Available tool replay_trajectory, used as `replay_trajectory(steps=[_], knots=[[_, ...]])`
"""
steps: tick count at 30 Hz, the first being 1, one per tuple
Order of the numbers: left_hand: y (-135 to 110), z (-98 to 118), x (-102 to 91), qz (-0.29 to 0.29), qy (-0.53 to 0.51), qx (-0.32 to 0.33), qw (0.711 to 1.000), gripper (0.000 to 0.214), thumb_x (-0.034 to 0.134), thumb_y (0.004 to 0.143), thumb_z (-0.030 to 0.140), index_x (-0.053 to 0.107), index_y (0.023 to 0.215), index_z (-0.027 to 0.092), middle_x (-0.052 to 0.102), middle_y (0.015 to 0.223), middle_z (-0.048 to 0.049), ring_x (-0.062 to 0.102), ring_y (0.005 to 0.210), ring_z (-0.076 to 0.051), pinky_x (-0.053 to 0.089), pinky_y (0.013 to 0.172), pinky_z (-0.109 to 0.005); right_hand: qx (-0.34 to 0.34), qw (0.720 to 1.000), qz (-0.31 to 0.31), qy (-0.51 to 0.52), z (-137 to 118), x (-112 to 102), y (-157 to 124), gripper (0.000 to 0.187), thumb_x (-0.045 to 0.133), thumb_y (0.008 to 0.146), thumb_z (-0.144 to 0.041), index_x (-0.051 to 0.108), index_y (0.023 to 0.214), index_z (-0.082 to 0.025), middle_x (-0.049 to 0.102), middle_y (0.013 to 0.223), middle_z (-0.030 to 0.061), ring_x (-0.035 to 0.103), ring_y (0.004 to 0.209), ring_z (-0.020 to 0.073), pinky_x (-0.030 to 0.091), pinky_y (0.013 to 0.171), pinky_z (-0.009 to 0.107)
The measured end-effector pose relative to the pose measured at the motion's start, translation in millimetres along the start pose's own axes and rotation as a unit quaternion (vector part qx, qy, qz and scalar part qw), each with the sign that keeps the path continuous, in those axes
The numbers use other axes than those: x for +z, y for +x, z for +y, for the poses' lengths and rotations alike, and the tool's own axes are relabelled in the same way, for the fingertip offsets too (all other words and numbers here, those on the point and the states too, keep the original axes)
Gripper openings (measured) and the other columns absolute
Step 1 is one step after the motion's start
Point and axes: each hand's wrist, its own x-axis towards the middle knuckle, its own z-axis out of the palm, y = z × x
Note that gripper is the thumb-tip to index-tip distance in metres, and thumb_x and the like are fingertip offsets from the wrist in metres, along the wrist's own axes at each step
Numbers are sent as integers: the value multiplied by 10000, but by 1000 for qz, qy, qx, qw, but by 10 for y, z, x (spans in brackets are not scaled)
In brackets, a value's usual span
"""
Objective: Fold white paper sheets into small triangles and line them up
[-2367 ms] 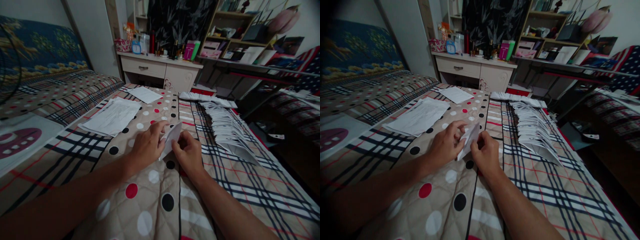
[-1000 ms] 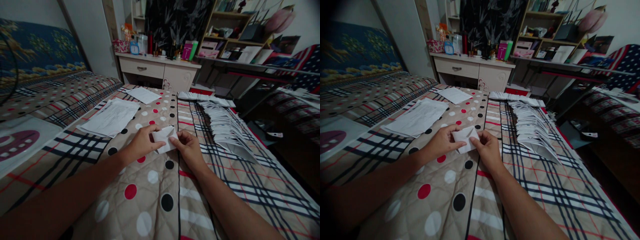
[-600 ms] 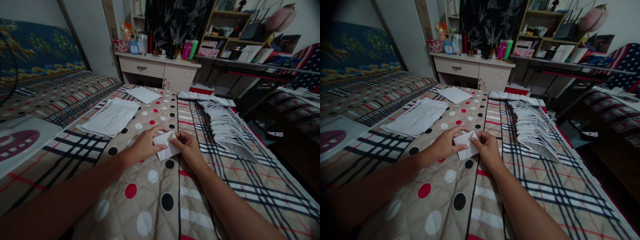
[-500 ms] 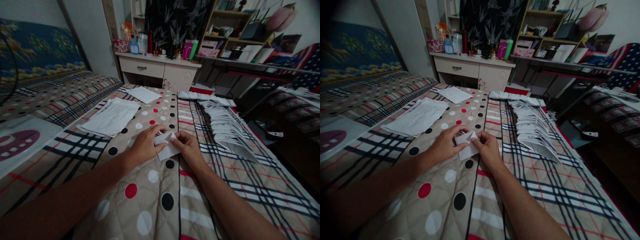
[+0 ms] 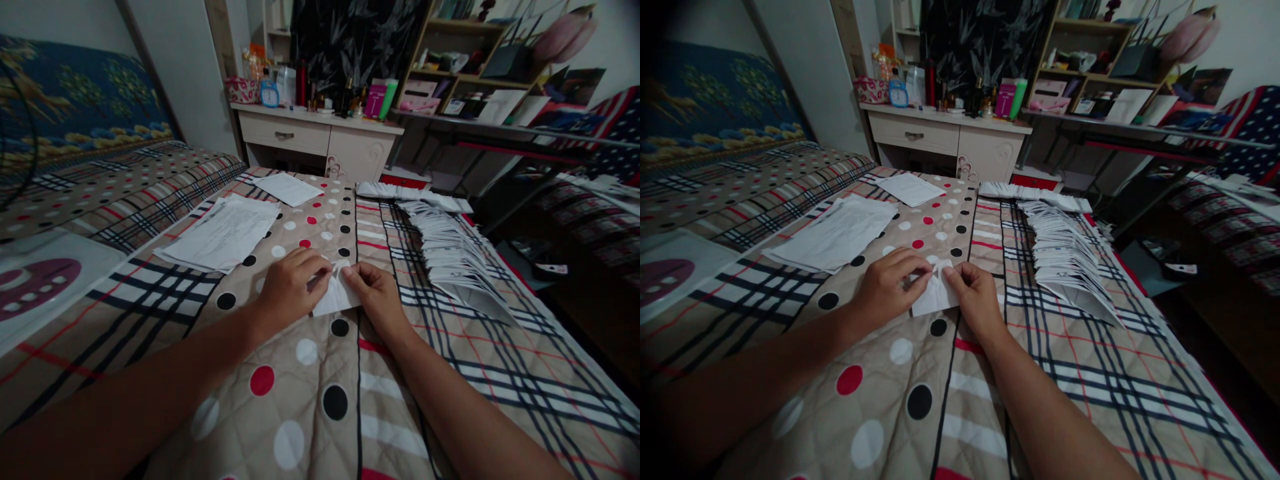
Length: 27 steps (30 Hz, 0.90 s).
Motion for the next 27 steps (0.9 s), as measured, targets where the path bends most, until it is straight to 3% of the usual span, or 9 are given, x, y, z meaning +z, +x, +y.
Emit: replay_trajectory(steps=[4, 7, 17, 22, 27], knots=[[13, 9, 15, 30, -64, -92, 993, 64, 594, 821, 120, 636, 804, 165, 648, 754, -9, 585, 644, -109, 467, 600, -226, -6, 1000, 6, -23, -25, 11, -13, 354, 703, 761, -441, 534, 607, -171, 444, 560, -44, 359, 523, 84, 254, 482, 225], [24, 19, 11, 40, -80, -127, 988, 61, 600, 815, 123, 636, 788, 165, 653, 740, -9, 587, 633, -106, 464, 582, -216, -8, 1000, 6, -30, -48, 27, -22, 363, 706, 749, -418, 500, 571, -177, 425, 544, -46, 347, 512, 82, 242, 472, 226], [-11, 3, -26, -18, 16, 68, 997, 131, 500, 925, 168, 623, 880, 159, 660, 848, -54, 607, 834, -162, 501, 778, -294, -25, 997, 16, -65, -6, 10, -13, 398, 666, 765, -436, 432, 555, -192, 351, 551, -51, 309, 521, 81, 225, 473, 229], [-14, 8, -36, -65, 53, 85, 993, 169, 481, 941, 193, 639, 897, 155, 656, 868, -61, 585, 849, -179, 490, 794, -319, -47, 992, 4, -113, -31, -8, -34, 405, 588, 826, -453, 435, 559, -190, 338, 568, -41, 305, 544, 94, 226, 484, 240], [-12, 7, -21, -60, 9, 32, 998, 192, 507, 943, 249, 650, 845, 167, 651, 895, -62, 588, 866, -176, 490, 793, -317, -70, 987, -15, -147, -69, -3, -58, 406, 542, 860, -418, 408, 547, -196, 335, 568, -41, 299, 551, 100, 237, 497, 245]])
